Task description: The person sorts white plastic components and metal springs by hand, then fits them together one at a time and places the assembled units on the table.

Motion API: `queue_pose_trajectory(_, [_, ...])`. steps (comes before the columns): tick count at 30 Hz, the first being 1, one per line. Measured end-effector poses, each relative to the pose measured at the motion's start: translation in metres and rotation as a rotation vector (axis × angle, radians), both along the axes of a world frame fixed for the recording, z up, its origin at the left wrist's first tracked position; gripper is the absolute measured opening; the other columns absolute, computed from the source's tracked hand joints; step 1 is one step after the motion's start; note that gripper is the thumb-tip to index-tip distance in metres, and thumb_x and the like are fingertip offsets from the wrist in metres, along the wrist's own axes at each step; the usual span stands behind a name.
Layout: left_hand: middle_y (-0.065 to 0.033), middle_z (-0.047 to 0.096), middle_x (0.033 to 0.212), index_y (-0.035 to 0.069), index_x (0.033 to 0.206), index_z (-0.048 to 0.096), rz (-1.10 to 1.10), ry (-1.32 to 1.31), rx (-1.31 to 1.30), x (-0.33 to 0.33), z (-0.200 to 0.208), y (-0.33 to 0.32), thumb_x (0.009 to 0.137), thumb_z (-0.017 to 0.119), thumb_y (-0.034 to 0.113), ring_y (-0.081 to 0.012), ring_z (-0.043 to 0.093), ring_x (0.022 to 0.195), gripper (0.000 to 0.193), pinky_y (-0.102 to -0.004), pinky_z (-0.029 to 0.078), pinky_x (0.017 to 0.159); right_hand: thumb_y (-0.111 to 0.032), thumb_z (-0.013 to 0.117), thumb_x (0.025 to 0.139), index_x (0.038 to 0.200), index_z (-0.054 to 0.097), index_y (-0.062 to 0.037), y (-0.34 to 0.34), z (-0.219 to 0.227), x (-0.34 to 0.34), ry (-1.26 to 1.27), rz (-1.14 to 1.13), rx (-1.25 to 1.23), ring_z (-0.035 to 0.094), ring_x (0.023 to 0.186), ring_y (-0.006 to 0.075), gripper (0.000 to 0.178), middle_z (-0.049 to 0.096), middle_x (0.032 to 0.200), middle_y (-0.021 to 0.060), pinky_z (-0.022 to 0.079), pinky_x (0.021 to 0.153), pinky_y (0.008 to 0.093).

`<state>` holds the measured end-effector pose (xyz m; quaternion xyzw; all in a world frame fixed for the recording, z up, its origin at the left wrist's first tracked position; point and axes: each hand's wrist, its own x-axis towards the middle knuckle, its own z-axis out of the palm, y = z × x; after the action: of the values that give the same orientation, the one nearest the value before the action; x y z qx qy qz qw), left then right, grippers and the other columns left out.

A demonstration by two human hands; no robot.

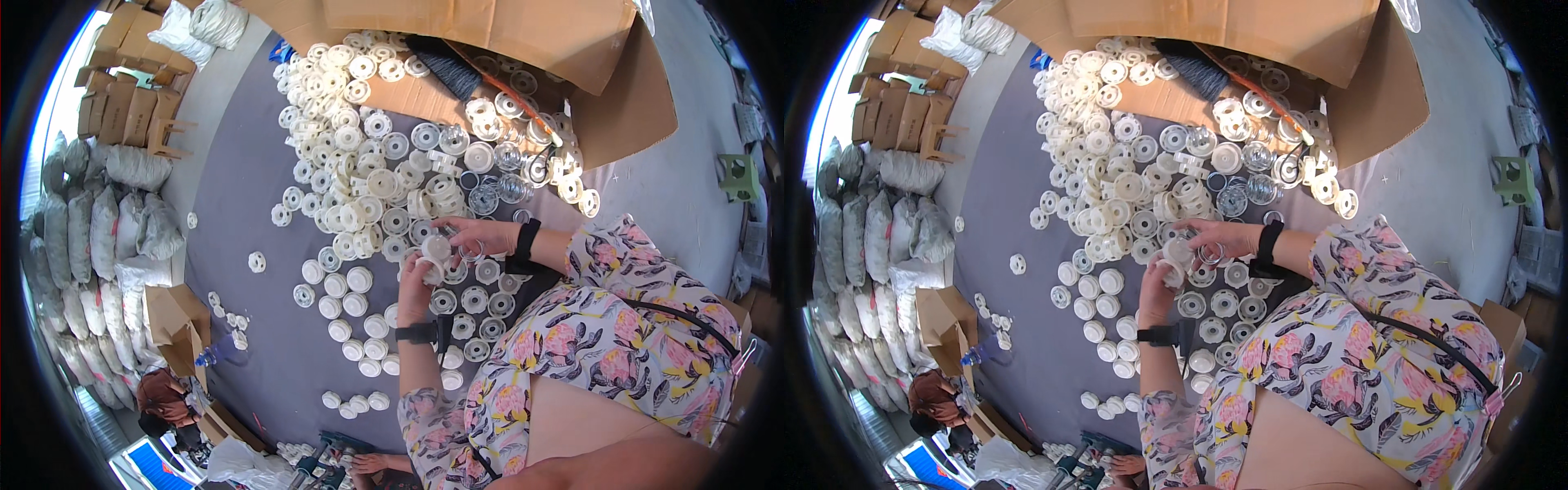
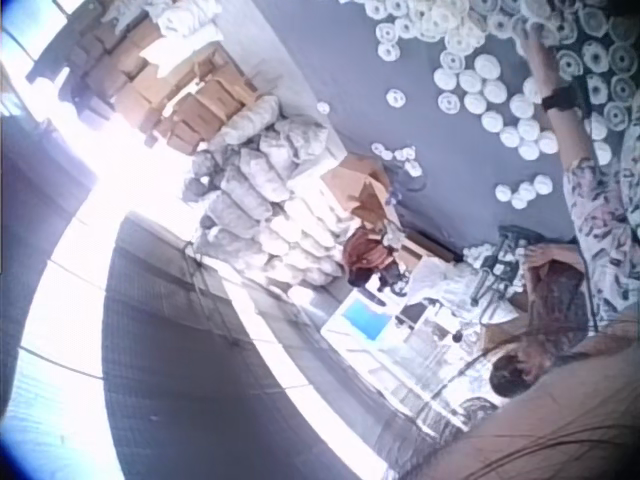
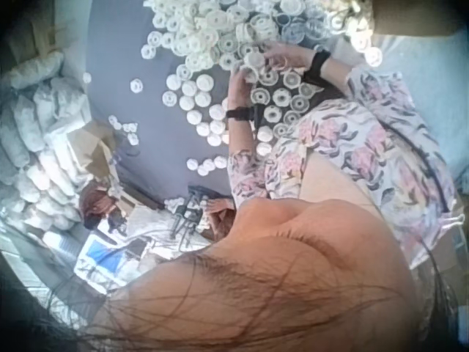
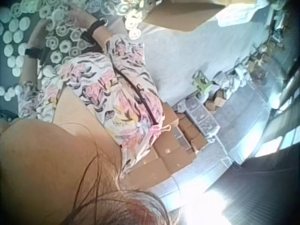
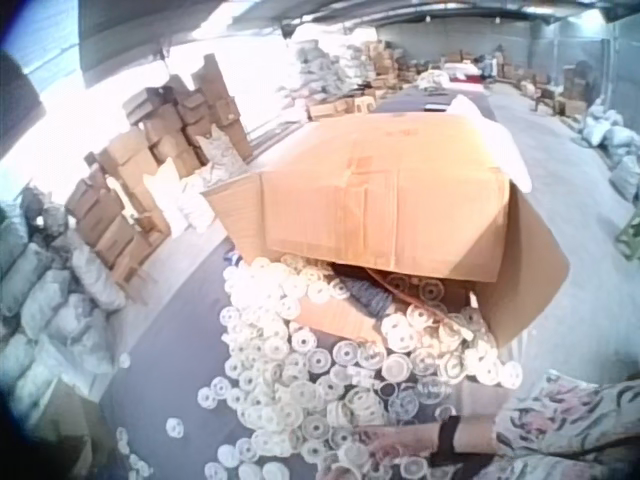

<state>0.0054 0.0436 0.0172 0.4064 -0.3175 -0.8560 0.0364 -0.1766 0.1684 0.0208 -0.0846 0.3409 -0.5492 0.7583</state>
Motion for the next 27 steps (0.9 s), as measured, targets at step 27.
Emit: queue_pose_trajectory(27, [-0.0190, 0.053, 0.110, -0.006, 0.110, 0.052, 0.345, -1.082, -1.361, 0.170, -0.016, -0.220, 0.082, 0.062, 0.032, -0.0303, 0.054, 0.100, 0.049, -0.0414, 0.044, 0.084, -0.011, 0.059, 0.084, 0.119, 0.041, -0.0099, -0.032, -0.007, 0.073, 0.110, -0.231, 0.399, 0.063, 0.070, 0.0198, 0.040, 0.055, 0.099, 0.0095, 0.053, 0.056, 0.0291])
